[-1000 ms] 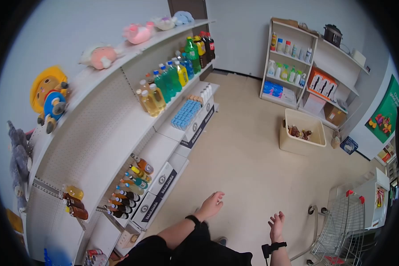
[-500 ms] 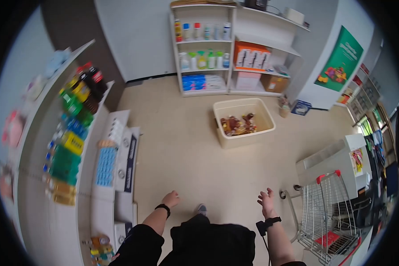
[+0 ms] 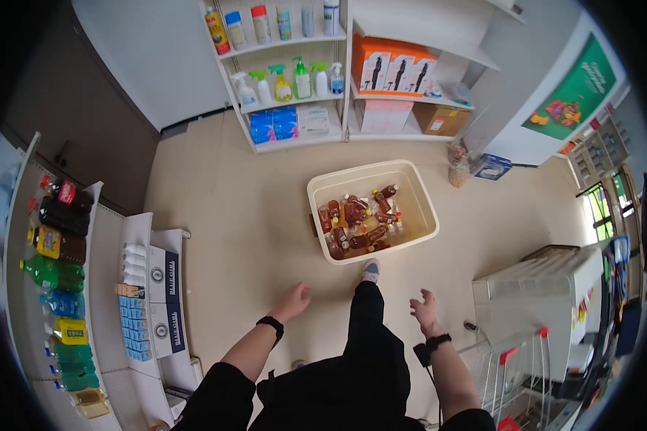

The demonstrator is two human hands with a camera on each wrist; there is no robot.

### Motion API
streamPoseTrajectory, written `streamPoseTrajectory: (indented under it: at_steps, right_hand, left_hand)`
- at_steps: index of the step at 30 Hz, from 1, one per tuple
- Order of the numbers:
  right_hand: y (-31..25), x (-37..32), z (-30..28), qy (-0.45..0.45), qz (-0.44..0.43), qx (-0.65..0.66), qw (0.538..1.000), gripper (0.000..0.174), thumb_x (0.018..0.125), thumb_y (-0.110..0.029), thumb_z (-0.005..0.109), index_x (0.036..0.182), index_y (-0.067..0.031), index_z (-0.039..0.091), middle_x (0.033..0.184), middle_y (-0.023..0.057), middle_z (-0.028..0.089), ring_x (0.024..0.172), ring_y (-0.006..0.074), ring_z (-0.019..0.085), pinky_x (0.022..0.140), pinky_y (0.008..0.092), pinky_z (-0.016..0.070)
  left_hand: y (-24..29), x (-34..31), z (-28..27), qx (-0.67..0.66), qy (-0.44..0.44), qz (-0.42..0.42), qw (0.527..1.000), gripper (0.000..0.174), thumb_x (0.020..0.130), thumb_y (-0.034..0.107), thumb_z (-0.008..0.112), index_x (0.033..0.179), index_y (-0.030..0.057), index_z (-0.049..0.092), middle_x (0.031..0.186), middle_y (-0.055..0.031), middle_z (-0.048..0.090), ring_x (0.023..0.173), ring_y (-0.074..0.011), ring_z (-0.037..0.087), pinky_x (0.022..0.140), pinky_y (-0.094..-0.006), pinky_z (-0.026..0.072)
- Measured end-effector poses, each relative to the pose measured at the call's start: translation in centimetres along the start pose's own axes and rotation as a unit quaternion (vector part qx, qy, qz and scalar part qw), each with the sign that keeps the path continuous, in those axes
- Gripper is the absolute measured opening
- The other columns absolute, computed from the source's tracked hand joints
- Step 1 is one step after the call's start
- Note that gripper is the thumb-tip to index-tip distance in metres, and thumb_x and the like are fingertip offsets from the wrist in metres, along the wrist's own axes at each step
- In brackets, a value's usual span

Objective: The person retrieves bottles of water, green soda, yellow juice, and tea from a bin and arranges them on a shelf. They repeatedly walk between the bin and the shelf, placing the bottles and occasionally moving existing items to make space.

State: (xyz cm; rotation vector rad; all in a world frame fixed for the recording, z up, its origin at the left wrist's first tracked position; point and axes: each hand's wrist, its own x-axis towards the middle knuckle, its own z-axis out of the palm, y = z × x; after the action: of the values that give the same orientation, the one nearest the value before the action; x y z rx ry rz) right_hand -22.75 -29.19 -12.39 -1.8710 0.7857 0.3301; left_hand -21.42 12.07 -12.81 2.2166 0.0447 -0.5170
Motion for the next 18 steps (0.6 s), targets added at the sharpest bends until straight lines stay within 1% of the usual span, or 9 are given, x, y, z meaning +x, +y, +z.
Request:
streamPoseTrajectory:
  at_steps: [3,7,8,9,11,13,15,17,18]
  right_hand:
    - [-2.8,15.1,4.1,-0.066,-0.052,-0.087,0.993,0.062,0.081,-0.013,0.067,0.136,-0.0009,0.041,0.133,0.0194,0.043,0.093,0.0256,0.063,0.07,0.0375,0.0573]
    - [-4.0,29.6,10.6,-0.16,-0.224,-0.288,0.917,0.052,0.078,-0.016,0.07,0.124,-0.0012,0.051,0.117,0.0227,0.056,0.094,0.0343,0.062,0.083,0.0416,0.053]
    - [-5.0,31.8,12.5,-0.192,-0.162,-0.278,0.927,0.048,0.076,-0.015,0.071,0.119,-0.002,0.055,0.107,0.0222,0.061,0.095,0.0367,0.062,0.088,0.0429,0.0498]
    - [-4.5,34.5,14.6,-0.227,-0.14,-0.315,0.911,0.047,0.075,-0.015,0.071,0.118,-0.0021,0.056,0.103,0.0202,0.063,0.098,0.0359,0.062,0.087,0.0423,0.0506]
    - [-5.9,37.9,18.5,-0.301,-0.051,-0.324,0.895,0.045,0.078,-0.014,0.065,0.12,-0.0027,0.053,0.105,0.0235,0.065,0.105,0.0406,0.061,0.091,0.0459,0.0488]
    - [-3.7,42.0,23.3,-0.321,-0.079,-0.319,0.888,0.045,0.078,-0.014,0.065,0.12,-0.0025,0.053,0.104,0.0238,0.065,0.104,0.0412,0.061,0.091,0.0463,0.0493]
    - [1.0,46.4,27.7,-0.339,-0.101,-0.312,0.882,0.044,0.079,-0.014,0.065,0.119,-0.0023,0.053,0.103,0.0241,0.066,0.104,0.0417,0.061,0.09,0.0467,0.0498]
    - [7.7,50.9,33.0,-0.278,-0.148,-0.267,0.911,0.046,0.077,-0.015,0.07,0.119,-0.0047,0.056,0.102,0.018,0.066,0.094,0.0355,0.066,0.086,0.0423,0.0523]
    - [10.0,52.5,34.8,-0.307,-0.02,-0.217,0.926,0.055,0.08,-0.017,0.069,0.129,-0.0082,0.047,0.11,0.0168,0.066,0.102,0.037,0.064,0.086,0.0458,0.0524]
  left_hand:
    - [2.3,9.6,0.8,-0.007,-0.01,-0.05,0.999,0.036,0.087,0.021,0.059,0.12,0.0058,0.057,0.113,-0.0169,0.064,0.105,-0.032,0.063,0.089,-0.0419,0.0504]
    - [2.8,19.8,2.7,-0.057,-0.04,-0.147,0.987,0.038,0.086,0.019,0.058,0.122,0.0074,0.056,0.115,-0.0176,0.063,0.108,-0.0332,0.061,0.092,-0.0424,0.0494]
    - [2.7,22.1,3.6,-0.022,-0.04,-0.142,0.989,0.038,0.085,0.019,0.058,0.121,0.0071,0.056,0.116,-0.0175,0.063,0.109,-0.0342,0.06,0.093,-0.0425,0.0486]
    - [2.2,24.5,4.4,0.016,-0.039,-0.131,0.991,0.038,0.085,0.019,0.058,0.121,0.0068,0.057,0.116,-0.0175,0.063,0.11,-0.0352,0.059,0.095,-0.0425,0.0478]
    - [0.6,29.4,6.8,0.029,-0.029,-0.122,0.992,0.038,0.082,0.018,0.059,0.119,0.0064,0.059,0.115,-0.0166,0.064,0.11,-0.0354,0.059,0.096,-0.0432,0.047]
    - [-2.7,34.8,9.7,0.099,-0.114,-0.096,0.984,0.037,0.08,0.017,0.061,0.116,0.0051,0.061,0.113,-0.0158,0.065,0.11,-0.0342,0.059,0.095,-0.0444,0.0469]
    - [-7.0,40.3,14.5,0.102,-0.128,-0.096,0.982,0.038,0.078,0.017,0.062,0.113,0.0036,0.063,0.11,-0.0164,0.066,0.11,-0.034,0.059,0.096,-0.0468,0.0456]
    - [-10.0,46.3,18.0,0.102,-0.185,-0.218,0.953,0.043,0.079,0.019,0.062,0.119,0.0044,0.06,0.115,-0.02,0.064,0.113,-0.0356,0.058,0.098,-0.0447,0.0453]
    - [-11.6,47.7,20.3,0.13,-0.187,-0.244,0.943,0.048,0.08,0.02,0.063,0.126,0.007,0.055,0.122,-0.0207,0.061,0.113,-0.0373,0.058,0.1,-0.0437,0.045]
